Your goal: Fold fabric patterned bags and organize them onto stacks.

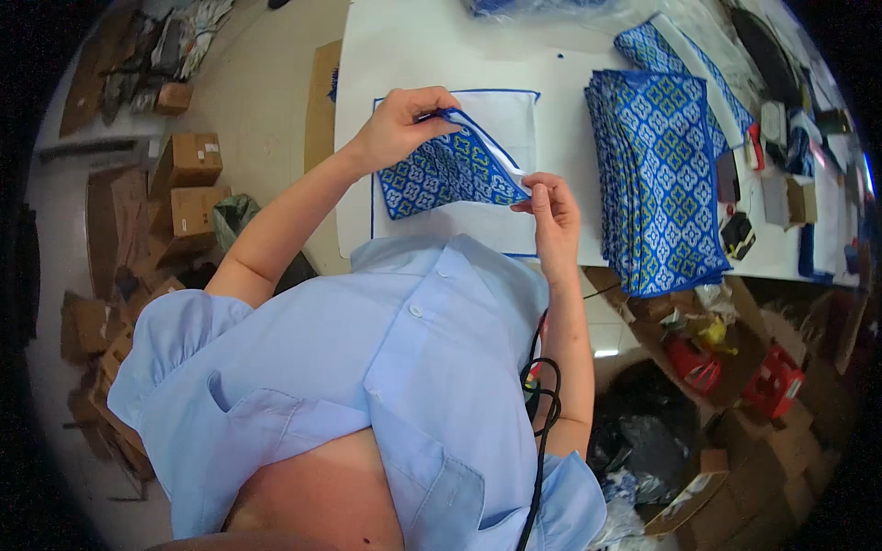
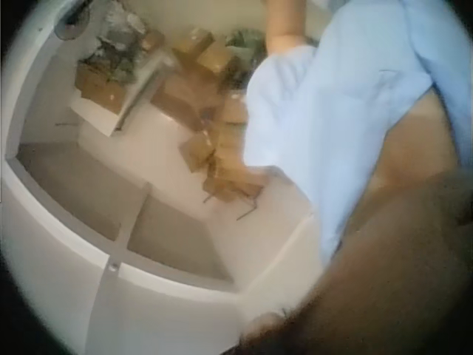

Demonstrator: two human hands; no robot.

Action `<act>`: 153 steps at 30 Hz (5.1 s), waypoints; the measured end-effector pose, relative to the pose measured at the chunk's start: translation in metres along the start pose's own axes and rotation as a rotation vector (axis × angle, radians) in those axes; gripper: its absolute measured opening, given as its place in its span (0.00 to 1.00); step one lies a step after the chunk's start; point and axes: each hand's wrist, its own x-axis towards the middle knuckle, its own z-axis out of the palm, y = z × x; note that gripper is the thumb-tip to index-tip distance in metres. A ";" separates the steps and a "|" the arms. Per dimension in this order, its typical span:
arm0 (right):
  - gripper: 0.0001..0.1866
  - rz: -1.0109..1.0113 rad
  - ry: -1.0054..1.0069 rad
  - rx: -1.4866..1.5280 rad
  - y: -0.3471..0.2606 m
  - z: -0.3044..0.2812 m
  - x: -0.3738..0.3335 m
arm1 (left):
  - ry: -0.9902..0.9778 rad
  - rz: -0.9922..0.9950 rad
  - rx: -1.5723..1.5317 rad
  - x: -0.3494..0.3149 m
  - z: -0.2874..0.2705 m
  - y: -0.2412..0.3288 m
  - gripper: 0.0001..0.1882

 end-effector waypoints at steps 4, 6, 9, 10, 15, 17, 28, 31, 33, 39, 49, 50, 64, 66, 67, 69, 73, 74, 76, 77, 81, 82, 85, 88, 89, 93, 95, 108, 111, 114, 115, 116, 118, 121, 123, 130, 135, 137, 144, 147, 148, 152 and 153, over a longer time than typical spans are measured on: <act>0.17 -0.088 -0.209 -0.086 -0.041 0.021 0.016 | 0.184 0.092 0.133 -0.023 -0.012 0.035 0.06; 0.16 -0.086 -0.275 -0.182 -0.065 0.035 0.020 | 0.260 0.142 0.153 -0.029 -0.018 0.041 0.06; 0.14 -0.123 -0.341 -0.354 -0.080 0.046 0.026 | 0.342 0.181 0.182 -0.037 -0.023 0.050 0.06; 0.13 -0.220 -0.309 -0.604 -0.084 0.047 0.027 | 0.353 0.169 0.192 -0.040 -0.024 0.052 0.06; 0.10 -0.315 -0.164 -0.905 -0.110 0.060 0.027 | 0.397 0.163 0.241 -0.054 -0.025 0.056 0.06; 0.08 -0.363 -0.117 -0.956 -0.119 0.064 0.026 | 0.410 0.159 0.257 -0.056 -0.025 0.058 0.05; 0.19 -0.396 -0.424 -0.253 -0.128 0.054 0.024 | 0.475 0.202 -0.318 -0.045 -0.023 0.067 0.04; 0.20 -0.461 -0.339 -0.212 -0.122 0.062 0.027 | 0.487 0.218 -0.322 -0.048 -0.022 0.073 0.03; 0.16 -0.469 -0.277 -0.174 -0.122 0.068 0.025 | 0.473 0.202 -0.380 -0.049 -0.022 0.076 0.03; 0.05 -0.606 -0.120 -0.079 -0.122 0.080 0.020 | 0.569 0.260 -0.410 -0.053 -0.015 0.082 0.04; 0.09 -0.587 -0.054 -0.219 -0.132 0.090 0.000 | 0.638 0.277 -0.431 -0.056 -0.004 0.087 0.04; 0.08 -0.594 -0.043 -0.226 -0.131 0.089 -0.001 | 0.627 0.274 -0.447 -0.057 -0.004 0.087 0.04; 0.11 -0.753 0.095 -0.316 -0.129 0.096 0.007 | 0.564 0.191 -0.560 -0.068 -0.005 0.091 0.05; 0.10 -0.761 0.103 -0.366 -0.131 0.099 0.008 | 0.564 0.177 -0.568 -0.068 -0.005 0.091 0.05; 0.10 -0.759 0.100 -0.365 -0.131 0.098 0.010 | 0.563 0.166 -0.578 -0.066 -0.006 0.091 0.05; 0.09 -0.751 0.107 -0.354 -0.130 0.093 0.014 | 0.584 0.166 -0.548 -0.059 -0.008 0.089 0.06; 0.07 -0.827 0.127 -0.397 -0.140 0.089 0.019 | 0.602 0.294 -0.442 -0.038 -0.015 0.088 0.06; 0.14 -1.045 0.275 -0.777 -0.148 0.089 0.021 | 0.547 0.293 -0.377 -0.032 -0.018 0.086 0.06; 0.17 -1.250 0.226 -1.012 -0.177 0.110 0.009 | 0.503 0.287 -0.320 -0.024 -0.015 0.090 0.06; 0.21 -1.457 0.198 -1.243 -0.187 0.117 0.004 | 0.419 0.312 -0.311 -0.019 -0.011 0.098 0.06; 0.18 -1.015 -0.136 -1.368 -0.199 0.124 0.006 | 0.322 0.404 -0.333 -0.004 -0.005 0.106 0.10; 0.16 -0.814 -0.186 -1.389 -0.202 0.120 0.010 | 0.259 0.333 -0.350 -0.003 -0.009 0.106 0.11; 0.11 -0.689 -0.213 -1.435 -0.198 0.105 0.020 | 0.091 0.268 -0.534 -0.003 -0.008 0.094 0.14; 0.09 -0.644 -0.113 -1.011 -0.195 0.082 0.024 | -0.025 0.193 -0.247 -0.017 -0.007 0.079 0.16; 0.09 -0.641 -0.111 -1.017 -0.197 0.078 0.023 | -0.129 0.114 -0.015 -0.022 -0.012 0.072 0.16; 0.09 -0.610 0.033 -0.814 -0.212 0.045 0.025 | -0.191 -0.030 -0.022 -0.032 -0.035 0.007 0.13; 0.09 -0.528 0.107 -0.646 -0.213 0.026 0.023 | -0.166 -0.096 -0.105 -0.039 -0.042 -0.003 0.12; 0.15 -0.332 0.141 -0.743 -0.120 -0.042 0.038 | 0.457 -0.125 -0.399 -0.046 -0.063 -0.033 0.05; 0.18 -0.163 0.124 -0.754 -0.089 -0.023 0.053 | 0.542 -0.249 -0.207 -0.051 -0.078 -0.054 0.06; 0.07 -0.193 0.021 -0.596 -0.065 -0.021 0.072 | 0.634 -0.313 -0.379 -0.059 -0.086 -0.066 0.06; 0.07 -0.306 -0.030 -0.480 -0.059 -0.016 0.071 | 0.631 -0.326 -0.381 -0.065 -0.083 -0.069 0.06; 0.11 -0.256 -0.088 -0.560 -0.053 -0.022 0.072 | 0.652 -0.259 -0.450 -0.074 -0.079 -0.071 0.06; 0.12 -0.220 -0.158 -0.511 -0.029 -0.029 0.068 | 0.632 -0.189 -0.550 -0.093 -0.071 -0.090 0.08; 0.17 0.133 -0.232 -0.321 0.008 -0.039 0.055 | 0.606 -0.383 -0.702 -0.122 -0.043 -0.125 0.10; 0.17 0.376 -0.207 -0.086 0.032 -0.042 0.054 | 0.613 -0.513 -0.792 -0.129 -0.032 -0.146 0.10; 0.17 0.202 0.064 -0.282 0.071 -0.041 0.063 | 0.904 -0.583 -0.547 -0.116 -0.012 -0.161 0.12; 0.25 0.135 0.083 -0.386 0.074 -0.040 0.059 | 0.967 -0.643 -0.504 -0.117 -0.009 -0.164 0.10; 0.26 0.154 0.161 -0.417 0.075 -0.041 0.059 | 0.950 -0.670 -0.495 -0.117 -0.009 -0.163 0.09; 0.23 0.204 0.147 -0.488 0.080 -0.040 0.064 | 1.008 -0.707 -0.437 -0.116 -0.009 -0.165 0.08; 0.21 0.189 0.168 -0.487 0.080 -0.038 0.064 | 1.026 -0.714 -0.442 -0.113 -0.009 -0.168 0.08; 0.21 0.178 0.160 -0.537 0.080 -0.038 0.063 | 1.028 -0.715 -0.443 -0.114 -0.009 -0.168 0.08; 0.20 0.101 0.143 -0.685 0.076 -0.035 0.061 | 0.941 -0.740 -0.251 -0.114 -0.011 -0.156 0.08; 0.20 0.101 0.149 -0.683 0.073 -0.031 0.059 | 0.888 -0.768 -0.138 -0.114 -0.011 -0.152 0.08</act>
